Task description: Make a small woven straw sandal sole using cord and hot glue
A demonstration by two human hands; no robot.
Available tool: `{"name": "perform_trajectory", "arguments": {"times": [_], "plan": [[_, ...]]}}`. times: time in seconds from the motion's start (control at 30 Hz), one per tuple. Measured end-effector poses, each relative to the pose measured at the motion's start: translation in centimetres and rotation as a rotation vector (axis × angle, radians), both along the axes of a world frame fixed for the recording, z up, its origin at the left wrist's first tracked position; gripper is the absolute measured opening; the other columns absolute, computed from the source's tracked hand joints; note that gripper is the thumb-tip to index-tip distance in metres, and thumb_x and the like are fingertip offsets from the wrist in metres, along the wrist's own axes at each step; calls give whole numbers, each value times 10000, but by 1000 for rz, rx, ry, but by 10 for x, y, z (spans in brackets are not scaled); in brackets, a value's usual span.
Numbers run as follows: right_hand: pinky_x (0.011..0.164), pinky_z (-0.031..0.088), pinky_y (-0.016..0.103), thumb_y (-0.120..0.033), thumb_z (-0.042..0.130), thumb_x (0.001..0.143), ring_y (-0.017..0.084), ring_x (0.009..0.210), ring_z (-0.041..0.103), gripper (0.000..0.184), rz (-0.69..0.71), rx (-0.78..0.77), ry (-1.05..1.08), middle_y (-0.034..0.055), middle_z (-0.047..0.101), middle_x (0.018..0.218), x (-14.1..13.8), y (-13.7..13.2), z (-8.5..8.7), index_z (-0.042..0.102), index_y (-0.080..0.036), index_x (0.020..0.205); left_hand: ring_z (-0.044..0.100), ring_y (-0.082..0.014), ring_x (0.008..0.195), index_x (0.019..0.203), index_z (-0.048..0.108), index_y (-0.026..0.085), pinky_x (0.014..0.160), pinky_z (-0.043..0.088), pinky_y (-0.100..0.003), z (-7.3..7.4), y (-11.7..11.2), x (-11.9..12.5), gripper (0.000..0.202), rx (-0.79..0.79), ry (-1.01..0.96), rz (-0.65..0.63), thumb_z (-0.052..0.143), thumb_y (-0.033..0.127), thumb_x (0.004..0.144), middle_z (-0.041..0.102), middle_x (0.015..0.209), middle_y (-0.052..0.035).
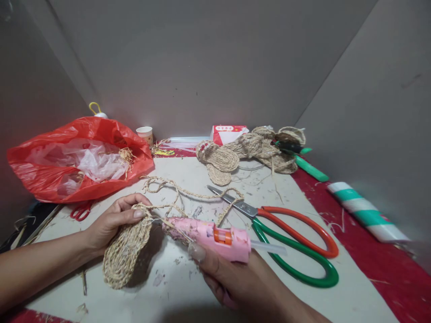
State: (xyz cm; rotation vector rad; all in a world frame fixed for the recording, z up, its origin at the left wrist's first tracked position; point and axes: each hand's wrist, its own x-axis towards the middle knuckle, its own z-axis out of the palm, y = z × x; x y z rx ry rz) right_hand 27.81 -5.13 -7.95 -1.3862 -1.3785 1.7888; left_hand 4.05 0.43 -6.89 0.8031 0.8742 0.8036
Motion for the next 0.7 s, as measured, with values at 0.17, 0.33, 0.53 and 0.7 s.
{"name": "perform_trajectory", "arguments": {"times": [0.17,0.33,0.53,0.7], "plan": [[395,172,248,-824,457,701,74,390,302,652,34,1,38,-44,357,418,0,1,-4,394,-215,478,648,-125,523,817,655,152,534,503,-203,1,1,1,256,-7,-21,9,809,223,624,704,638,-20],[387,179,245,-828,451,700,72,392,307,663,37,11,25,-43,350,418,1,1,-7,385,-210,467,649,-126,512,815,653,153,522,504,-200,1,1,0,259,-11,-30,13,812,222,622,703,623,-18],[379,150,239,-825,455,706,69,385,294,675,37,31,20,-46,327,394,0,0,-1,363,-209,446,642,-119,502,807,650,149,517,508,-197,1,2,1,269,-11,-55,12,820,215,609,701,612,-13],[373,152,240,-824,461,704,75,397,288,683,39,31,9,-39,328,396,-1,-1,2,347,-208,430,643,-115,504,810,644,147,526,518,-200,0,3,0,266,-14,-62,11,815,210,615,699,613,-9]]}}
